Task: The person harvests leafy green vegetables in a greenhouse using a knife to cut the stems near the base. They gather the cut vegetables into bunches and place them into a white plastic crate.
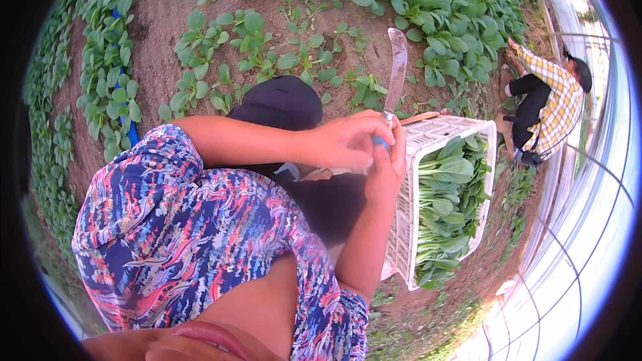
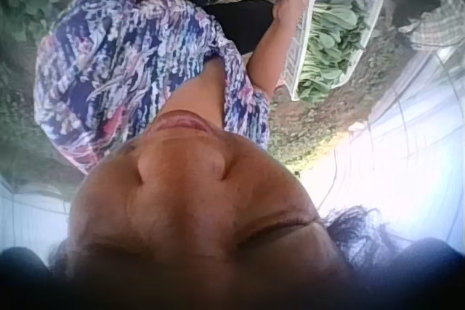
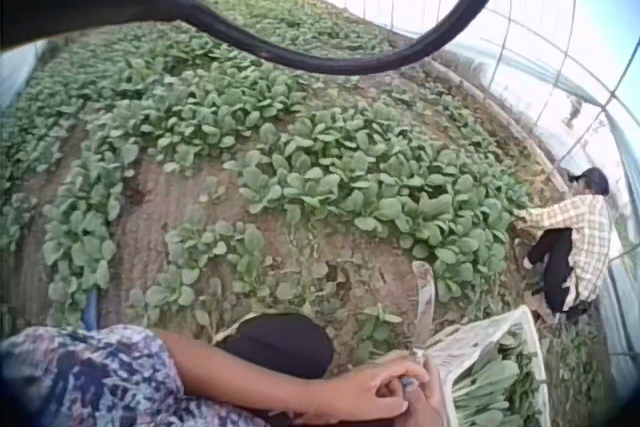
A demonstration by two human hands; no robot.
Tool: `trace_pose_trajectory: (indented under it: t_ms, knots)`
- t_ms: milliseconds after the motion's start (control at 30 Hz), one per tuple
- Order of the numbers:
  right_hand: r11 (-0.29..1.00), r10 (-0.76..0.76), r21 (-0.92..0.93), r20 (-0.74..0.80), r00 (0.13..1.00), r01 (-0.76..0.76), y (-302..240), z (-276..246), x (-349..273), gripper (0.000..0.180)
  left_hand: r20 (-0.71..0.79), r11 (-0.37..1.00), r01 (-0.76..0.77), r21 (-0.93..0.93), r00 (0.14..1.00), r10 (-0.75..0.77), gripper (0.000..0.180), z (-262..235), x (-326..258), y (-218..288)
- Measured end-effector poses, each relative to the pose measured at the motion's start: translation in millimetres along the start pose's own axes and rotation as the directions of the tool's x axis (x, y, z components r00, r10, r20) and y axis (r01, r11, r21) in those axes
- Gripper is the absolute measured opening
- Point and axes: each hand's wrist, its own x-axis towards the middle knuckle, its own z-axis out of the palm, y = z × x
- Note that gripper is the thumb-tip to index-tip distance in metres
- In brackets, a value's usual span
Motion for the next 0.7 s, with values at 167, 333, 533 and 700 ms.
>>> trace_pose_trajectory:
  t_ms: [167, 333, 533, 700]
  knots:
    - [0.994, 0.081, 0.074, 0.014, 0.997, -0.082, -3.5, 36.0, 6.9, 0.047, -0.209, 0.976, -0.167, 0.139, 0.959, 0.193, 0.034, -46.5, -56.1, -2.4]
    - [0.969, 0.088, 0.228, 0.031, 0.996, -0.093, -10.6, 55.5, 24.9, 0.043, -0.519, 0.967, -0.106, 0.232, 0.827, 0.215, 0.022, -118.2, -119.6, -25.8]
    - [0.941, 0.173, 0.282, 0.077, 0.982, -0.188, -8.5, 89.2, 46.9, 0.039, -0.809, 0.814, 0.57, 0.113, 0.529, -0.258, 0.024, -190.9, -228.1, -136.7]
    - [0.943, 0.186, 0.249, 0.161, 0.969, -0.223, -11.1, 108.7, 61.0, 0.041, -0.723, 0.595, 0.793, 0.128, 0.486, -0.492, 0.021, -191.2, -266.4, -181.8]
